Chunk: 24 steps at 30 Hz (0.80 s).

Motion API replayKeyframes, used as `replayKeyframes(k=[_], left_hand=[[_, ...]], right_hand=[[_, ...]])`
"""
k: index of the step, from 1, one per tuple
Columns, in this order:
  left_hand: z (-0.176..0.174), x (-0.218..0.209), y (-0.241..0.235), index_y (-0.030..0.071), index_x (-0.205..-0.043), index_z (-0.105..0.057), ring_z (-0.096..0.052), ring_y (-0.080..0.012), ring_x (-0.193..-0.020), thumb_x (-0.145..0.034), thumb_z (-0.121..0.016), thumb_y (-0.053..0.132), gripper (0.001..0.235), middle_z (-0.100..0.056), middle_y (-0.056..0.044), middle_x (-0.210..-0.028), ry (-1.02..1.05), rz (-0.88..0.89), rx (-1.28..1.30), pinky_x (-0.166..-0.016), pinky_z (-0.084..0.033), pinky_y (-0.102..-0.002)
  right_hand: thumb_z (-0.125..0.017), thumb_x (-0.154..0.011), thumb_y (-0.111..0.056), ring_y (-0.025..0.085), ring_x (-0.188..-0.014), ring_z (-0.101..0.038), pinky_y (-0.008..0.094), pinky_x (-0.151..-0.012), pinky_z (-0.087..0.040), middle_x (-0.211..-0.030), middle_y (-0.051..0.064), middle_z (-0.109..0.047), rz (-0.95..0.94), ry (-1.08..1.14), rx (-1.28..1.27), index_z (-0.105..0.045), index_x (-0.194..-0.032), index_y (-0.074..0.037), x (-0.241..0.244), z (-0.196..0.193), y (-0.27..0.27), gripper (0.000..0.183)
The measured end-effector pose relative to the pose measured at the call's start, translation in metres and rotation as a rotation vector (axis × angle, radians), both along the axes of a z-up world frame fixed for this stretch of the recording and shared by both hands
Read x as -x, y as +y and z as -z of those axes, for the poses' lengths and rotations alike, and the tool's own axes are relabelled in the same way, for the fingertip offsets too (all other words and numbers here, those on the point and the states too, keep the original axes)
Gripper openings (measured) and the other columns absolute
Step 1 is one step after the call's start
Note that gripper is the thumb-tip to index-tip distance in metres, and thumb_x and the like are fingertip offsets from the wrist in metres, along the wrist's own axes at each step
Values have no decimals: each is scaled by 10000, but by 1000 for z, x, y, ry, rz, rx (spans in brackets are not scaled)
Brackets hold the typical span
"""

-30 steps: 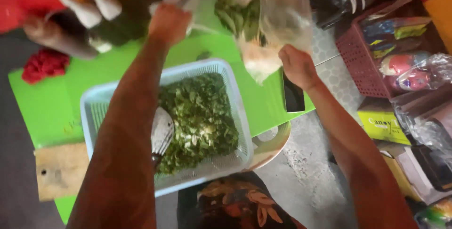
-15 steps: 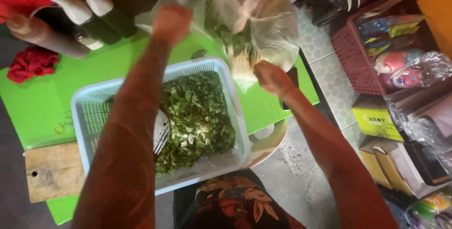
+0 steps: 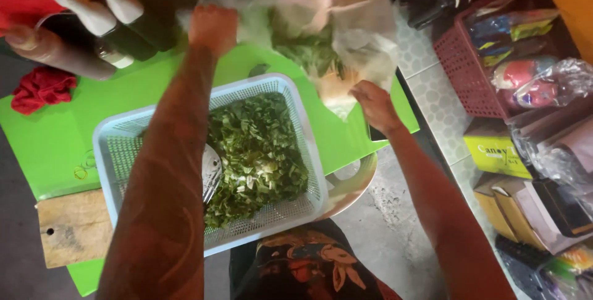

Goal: The person chops green leafy vegetables using a large knife over a white colander. They repeatedly gather bunches of greens, chop them into smaller pieces, and add them to the colander.

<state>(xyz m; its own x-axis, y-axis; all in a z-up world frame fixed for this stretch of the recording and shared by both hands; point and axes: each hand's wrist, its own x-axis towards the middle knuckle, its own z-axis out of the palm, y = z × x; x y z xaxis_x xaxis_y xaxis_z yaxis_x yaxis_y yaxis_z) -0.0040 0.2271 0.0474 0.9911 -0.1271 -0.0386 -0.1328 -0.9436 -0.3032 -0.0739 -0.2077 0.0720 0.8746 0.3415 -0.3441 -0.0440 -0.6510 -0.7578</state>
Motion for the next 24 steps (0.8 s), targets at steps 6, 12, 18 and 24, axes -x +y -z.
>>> replayKeyframes(k=[6, 12, 18, 24], left_hand=[[-69, 37, -103, 65, -1130, -642, -598, -332, -987, -749, -576, 418, 523, -613, -195, -1136, 87, -136, 433, -869, -431, -510], [-32, 45, -181, 162, -1042, -659, -736, -421, -865, -993, -483, 277, 216, -729, -130, -901, 12, 186, 844, -752, -573, -569], [-10, 42, -207, 162, -1078, -638, -746, -412, -893, -991, -510, 485, 359, -735, -131, -985, 33, 218, 1017, -779, -602, -542], [15, 22, -213, 178, -806, -521, -680, -330, -623, -824, -708, 327, 239, -559, -38, -697, -435, 428, 864, -570, -536, -481]], right_hand=[[-567, -1039, -258, 184, -795, -498, 354, -730, -352, -832, 29, -543, -20, -98, -28, -528, -838, -125, 0, 44, 2, 244], [-567, -1025, -216, 305, -997, -637, 468, -950, -478, -997, 159, -655, 16, -203, -145, -689, -1160, -111, -7, 5, 24, 210], [-489, -1114, -233, 148, -873, -536, 289, -857, -465, -841, 11, -574, 180, -282, -505, -637, -992, -122, -22, -45, 63, 222], [-516, -1084, -240, 306, -783, -719, 473, -769, -517, -750, 162, -692, 407, -535, -219, -580, -1010, -136, -65, 10, 77, 143]])
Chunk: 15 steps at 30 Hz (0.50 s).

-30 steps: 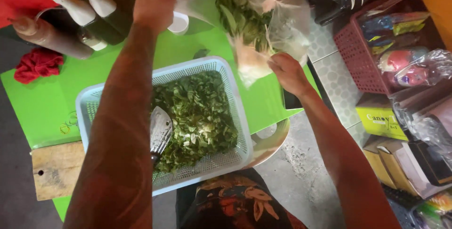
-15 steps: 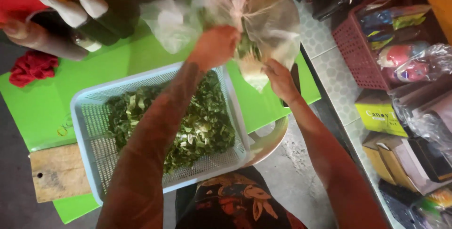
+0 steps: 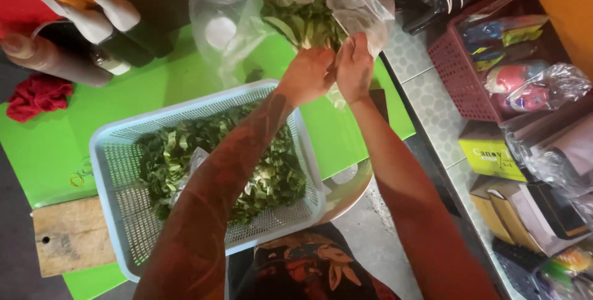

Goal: The person chops green leafy vegetables using a large knife over a white colander. They repeatedly gather bunches of greens, chop them into smaller pieces, and add them to the colander.

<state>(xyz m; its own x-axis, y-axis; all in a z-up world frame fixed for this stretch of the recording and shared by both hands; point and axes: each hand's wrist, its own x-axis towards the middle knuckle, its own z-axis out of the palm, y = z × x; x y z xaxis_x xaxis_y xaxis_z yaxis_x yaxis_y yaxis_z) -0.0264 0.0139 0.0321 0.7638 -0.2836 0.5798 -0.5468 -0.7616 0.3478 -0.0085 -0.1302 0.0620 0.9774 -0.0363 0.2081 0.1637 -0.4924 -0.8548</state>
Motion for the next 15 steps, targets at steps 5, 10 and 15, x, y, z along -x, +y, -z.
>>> replayKeyframes(k=[5, 10, 15], left_hand=[[-10, 3, 4, 168, -733, -549, -664, -307, -615, -835, -688, 282, 206, -556, -50, -674, -54, 28, 173, -571, -538, -429], [14, 37, -1, 143, -691, -556, -648, -320, -610, -833, -652, 208, 183, -554, -85, -627, -71, 136, 49, -579, -526, -473], [-21, 32, -1, 133, -796, -675, -732, -334, -713, -888, -622, 250, 158, -708, -93, -749, 142, 140, -114, -646, -560, -492]], right_hand=[[-438, -1113, -123, 86, -449, -580, 253, -513, -491, -528, -51, -590, 1, -223, -95, -605, -1079, -115, -26, 25, 0, 170], [-340, -1100, -218, 143, -855, -583, 288, -885, -478, -924, 26, -612, -142, -268, -957, -594, -1163, -72, -187, 253, -184, 300], [-574, -967, -298, 159, -700, -637, 357, -695, -523, -756, 41, -637, 305, -200, -148, -660, -929, -195, -100, 88, -68, 140]])
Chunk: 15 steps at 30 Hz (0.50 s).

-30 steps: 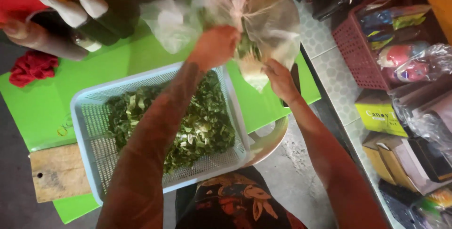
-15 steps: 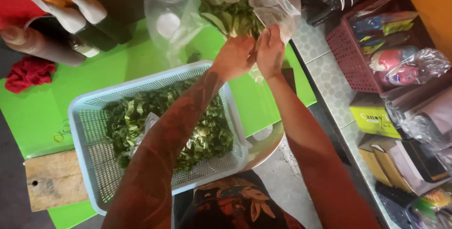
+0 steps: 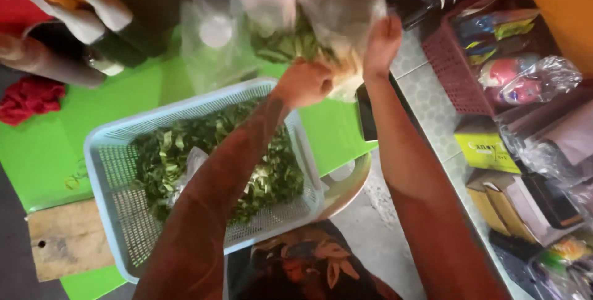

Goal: The person chops green leafy vegetables using a large knife over a white colander. They repeatedly gather bunches of greens, chop them into smaller pieces, and add them to the colander.

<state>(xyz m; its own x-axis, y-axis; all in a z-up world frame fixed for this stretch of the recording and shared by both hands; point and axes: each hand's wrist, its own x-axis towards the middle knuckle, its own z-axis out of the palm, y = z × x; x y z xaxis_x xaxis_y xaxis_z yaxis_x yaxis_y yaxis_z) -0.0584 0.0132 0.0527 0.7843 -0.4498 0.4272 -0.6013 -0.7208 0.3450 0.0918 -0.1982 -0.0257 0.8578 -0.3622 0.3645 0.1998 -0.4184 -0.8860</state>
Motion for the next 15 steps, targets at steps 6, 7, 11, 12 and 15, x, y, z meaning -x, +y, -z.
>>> replayKeyframes(k=[6, 7, 11, 12, 15], left_hand=[[3, 13, 14, 226, -738, -767, -783, -252, -800, -941, -439, 503, 475, -776, -37, -757, 352, -165, -504, -740, -565, -450], [18, 9, 8, 231, -838, -789, -774, -261, -893, -917, -405, 512, 483, -789, -14, -856, 500, -191, -537, -766, -574, -457], [78, -21, -9, 222, -973, -807, -758, -308, -932, -876, -494, 404, 375, -789, -8, -918, 753, -320, -585, -737, -578, -531], [93, -21, -13, 222, -973, -807, -758, -308, -932, -876, -494, 404, 375, -789, -8, -918, 753, -321, -589, -737, -578, -531], [131, -18, -30, 239, -946, -809, -750, -267, -900, -890, -507, 335, 322, -779, 5, -911, 543, -269, -595, -721, -564, -493]], right_hand=[[-532, -1047, -31, 187, -671, -565, 288, -627, -417, -700, 11, -548, -107, -376, 617, -605, -799, -109, 42, 46, -19, 270], [-501, -965, -203, 180, -624, -554, 300, -619, -425, -625, 25, -524, -85, 53, 252, -661, -753, -162, 52, 46, -16, 269], [-398, -906, -538, 143, -644, -646, 302, -695, -497, -557, -60, -581, -263, 698, 169, -727, -801, -425, 102, 67, -23, 364], [-398, -906, -538, 143, -644, -646, 302, -695, -497, -557, -60, -581, -265, 699, 165, -727, -801, -425, 103, 61, -22, 364], [-489, -838, -400, 61, -633, -509, 214, -695, -420, -609, -71, -528, -326, 632, -204, -799, -872, -336, 115, 28, -17, 318]])
